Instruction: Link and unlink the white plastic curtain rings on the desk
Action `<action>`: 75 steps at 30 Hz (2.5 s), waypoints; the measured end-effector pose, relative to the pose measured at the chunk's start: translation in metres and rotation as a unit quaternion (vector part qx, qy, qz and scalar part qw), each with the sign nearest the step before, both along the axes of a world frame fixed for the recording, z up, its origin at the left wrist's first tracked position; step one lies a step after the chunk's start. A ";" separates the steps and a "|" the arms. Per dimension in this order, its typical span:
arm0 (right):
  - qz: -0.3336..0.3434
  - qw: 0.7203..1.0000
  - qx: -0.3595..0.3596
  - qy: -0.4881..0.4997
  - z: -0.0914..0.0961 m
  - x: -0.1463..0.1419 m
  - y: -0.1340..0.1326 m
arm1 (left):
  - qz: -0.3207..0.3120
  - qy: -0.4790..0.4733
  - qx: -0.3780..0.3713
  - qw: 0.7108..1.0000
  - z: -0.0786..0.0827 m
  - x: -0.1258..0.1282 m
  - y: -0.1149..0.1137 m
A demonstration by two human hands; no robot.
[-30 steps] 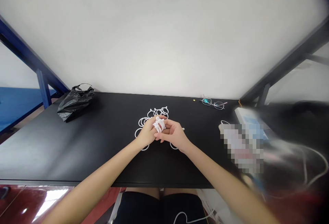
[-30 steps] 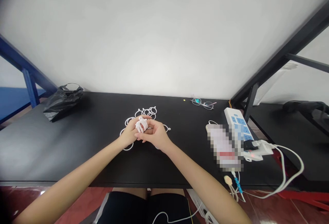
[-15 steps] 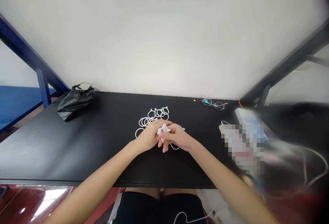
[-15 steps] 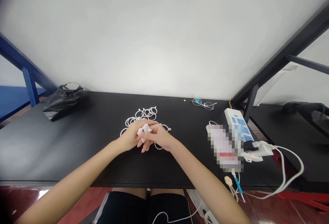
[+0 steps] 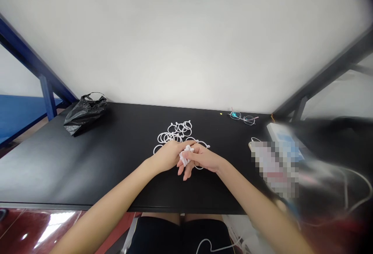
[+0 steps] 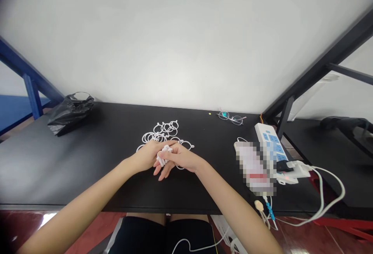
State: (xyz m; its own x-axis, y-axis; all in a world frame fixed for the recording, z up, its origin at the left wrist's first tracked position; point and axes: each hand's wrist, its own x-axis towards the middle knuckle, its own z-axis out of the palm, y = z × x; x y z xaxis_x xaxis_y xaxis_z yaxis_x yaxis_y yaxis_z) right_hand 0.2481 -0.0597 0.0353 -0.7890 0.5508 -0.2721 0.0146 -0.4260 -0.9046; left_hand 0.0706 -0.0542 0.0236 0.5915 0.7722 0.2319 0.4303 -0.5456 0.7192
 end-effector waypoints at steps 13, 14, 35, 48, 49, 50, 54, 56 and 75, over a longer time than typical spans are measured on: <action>-0.129 0.954 0.271 0.002 -0.001 -0.018 -0.028 | -0.021 -0.153 -0.110 0.982 0.009 -0.009 0.013; -0.126 0.952 0.280 -0.005 -0.002 -0.017 -0.029 | -0.023 -0.159 -0.111 0.981 0.010 -0.008 0.012; -0.256 0.939 0.227 0.028 -0.004 -0.012 -0.010 | 0.071 0.006 -0.126 0.989 0.038 -0.047 0.023; -0.441 0.881 0.172 0.007 0.002 0.006 0.015 | 0.297 0.216 -0.224 0.902 0.036 -0.171 0.045; -0.445 0.879 0.171 0.007 0.001 0.006 0.016 | 0.309 0.201 -0.213 0.905 0.033 -0.172 0.049; -0.448 0.878 0.170 0.006 0.001 0.006 0.017 | 0.318 0.185 -0.203 0.907 0.030 -0.174 0.054; -0.451 0.876 0.170 0.004 0.000 0.006 0.019 | 0.328 0.174 -0.204 0.906 0.020 -0.180 0.065; -0.449 0.877 0.171 0.003 0.000 0.007 0.019 | 0.329 0.173 -0.208 0.905 0.020 -0.182 0.065; -0.451 0.874 0.181 -0.009 -0.007 0.010 0.022 | 0.230 0.312 -0.034 0.921 0.029 -0.058 0.008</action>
State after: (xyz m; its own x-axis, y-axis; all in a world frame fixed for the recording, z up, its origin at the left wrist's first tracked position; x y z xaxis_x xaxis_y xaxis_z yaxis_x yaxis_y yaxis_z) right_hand 0.2578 -0.0375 0.0288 0.0125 0.9991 0.0404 -0.1637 0.0419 -0.9856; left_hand 0.0122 -0.0461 0.0524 0.2008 0.9744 -0.1008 0.9457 -0.1660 0.2794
